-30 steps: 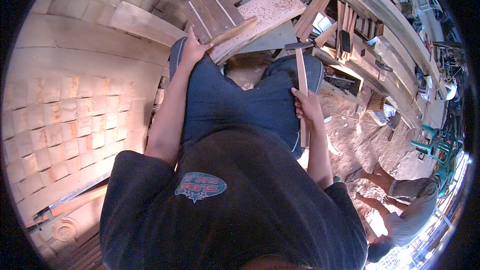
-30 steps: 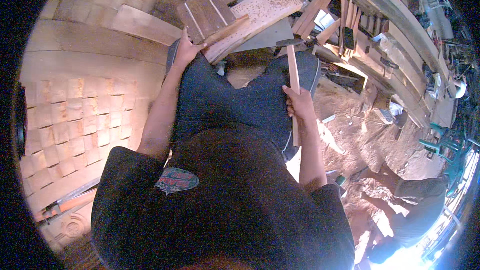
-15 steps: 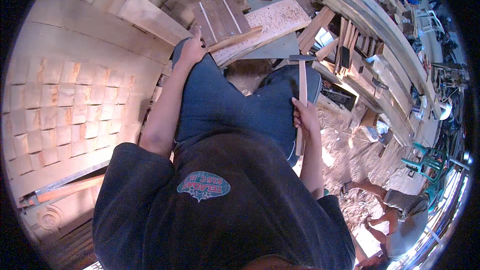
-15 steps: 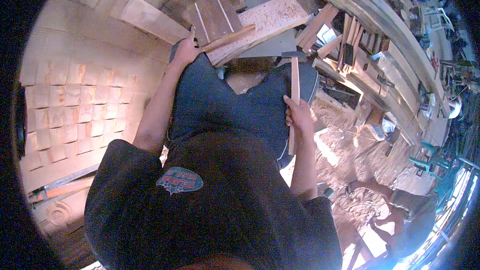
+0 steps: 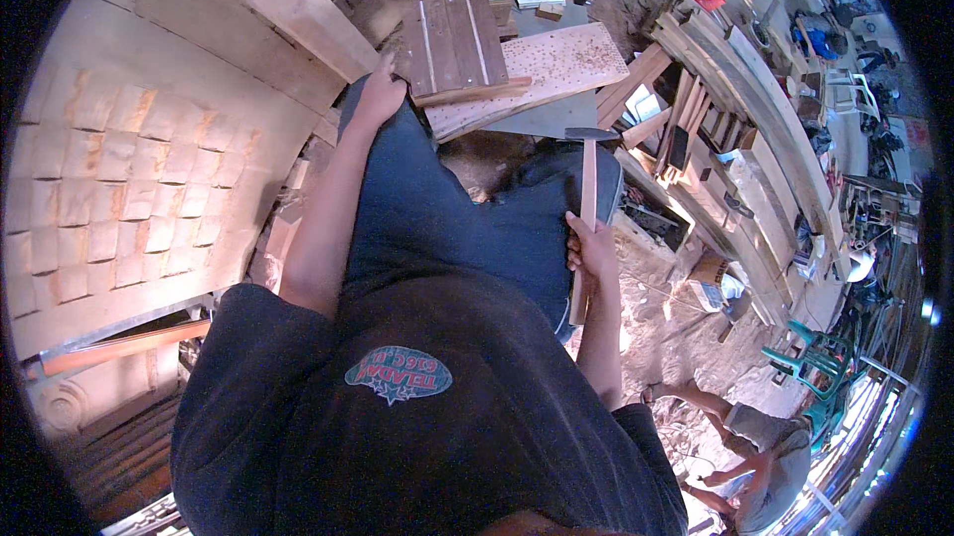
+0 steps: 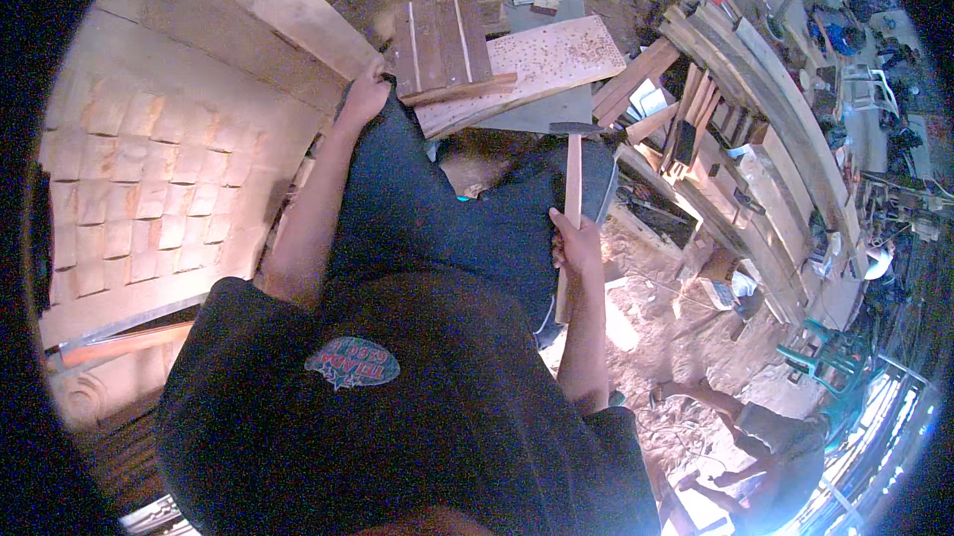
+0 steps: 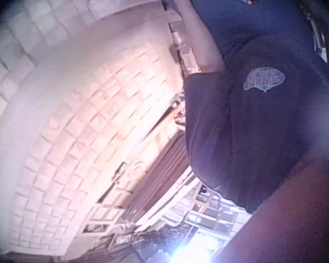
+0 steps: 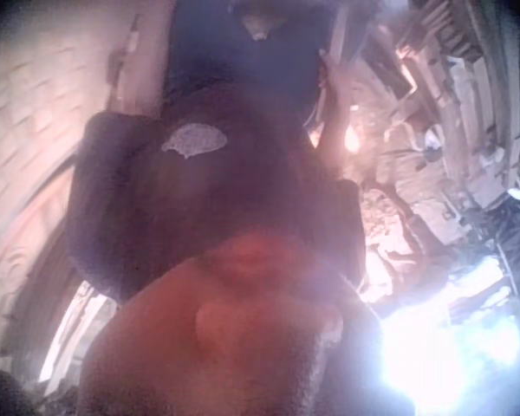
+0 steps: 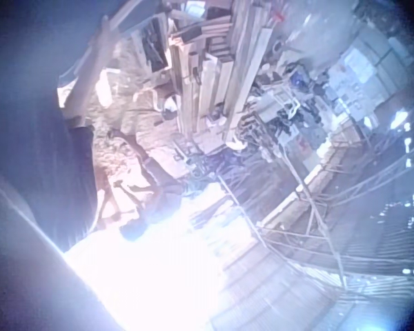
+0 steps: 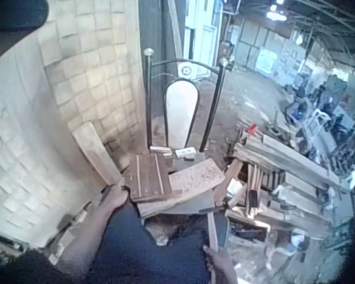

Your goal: The person aligns wooden pieces on their lap and hammers nails into them to join them.

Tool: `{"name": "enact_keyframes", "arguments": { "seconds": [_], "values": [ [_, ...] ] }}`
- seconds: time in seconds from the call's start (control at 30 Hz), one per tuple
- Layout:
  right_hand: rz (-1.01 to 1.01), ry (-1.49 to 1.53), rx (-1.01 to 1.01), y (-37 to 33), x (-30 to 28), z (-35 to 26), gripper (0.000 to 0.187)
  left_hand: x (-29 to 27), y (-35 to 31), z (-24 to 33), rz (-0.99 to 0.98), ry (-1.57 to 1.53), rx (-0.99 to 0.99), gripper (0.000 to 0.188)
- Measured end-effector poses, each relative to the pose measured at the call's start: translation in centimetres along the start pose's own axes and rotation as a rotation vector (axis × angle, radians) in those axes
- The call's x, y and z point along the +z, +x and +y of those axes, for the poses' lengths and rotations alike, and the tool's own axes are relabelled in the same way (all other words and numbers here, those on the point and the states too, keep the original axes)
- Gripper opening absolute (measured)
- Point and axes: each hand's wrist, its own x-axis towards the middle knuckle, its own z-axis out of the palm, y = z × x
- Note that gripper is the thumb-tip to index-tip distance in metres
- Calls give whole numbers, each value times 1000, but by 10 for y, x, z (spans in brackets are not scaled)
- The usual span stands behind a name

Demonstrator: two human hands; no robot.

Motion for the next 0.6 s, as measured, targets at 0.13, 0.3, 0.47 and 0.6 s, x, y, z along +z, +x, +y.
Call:
{"name": "enact_keyframes", "arguments": {
  "seconds": [0.13, 0.3, 0.47, 0.6],
  "values": [
    [2, -28, -14, -2, -2, -6, 34, 8, -29, 72, 224, 83, 103, 72],
    [-18, -15, 15, 3, 0, -12, 32, 18, -37, 115, 236, 442, 556, 78],
    [22, 5, 98, 10, 0, -17, 34, 55, -27, 130, 63, 507, 608, 80],
    [43, -14, 132, 15, -1, -24, 36, 77, -16, 123, 47, 562, 611, 75]
  ]
}}
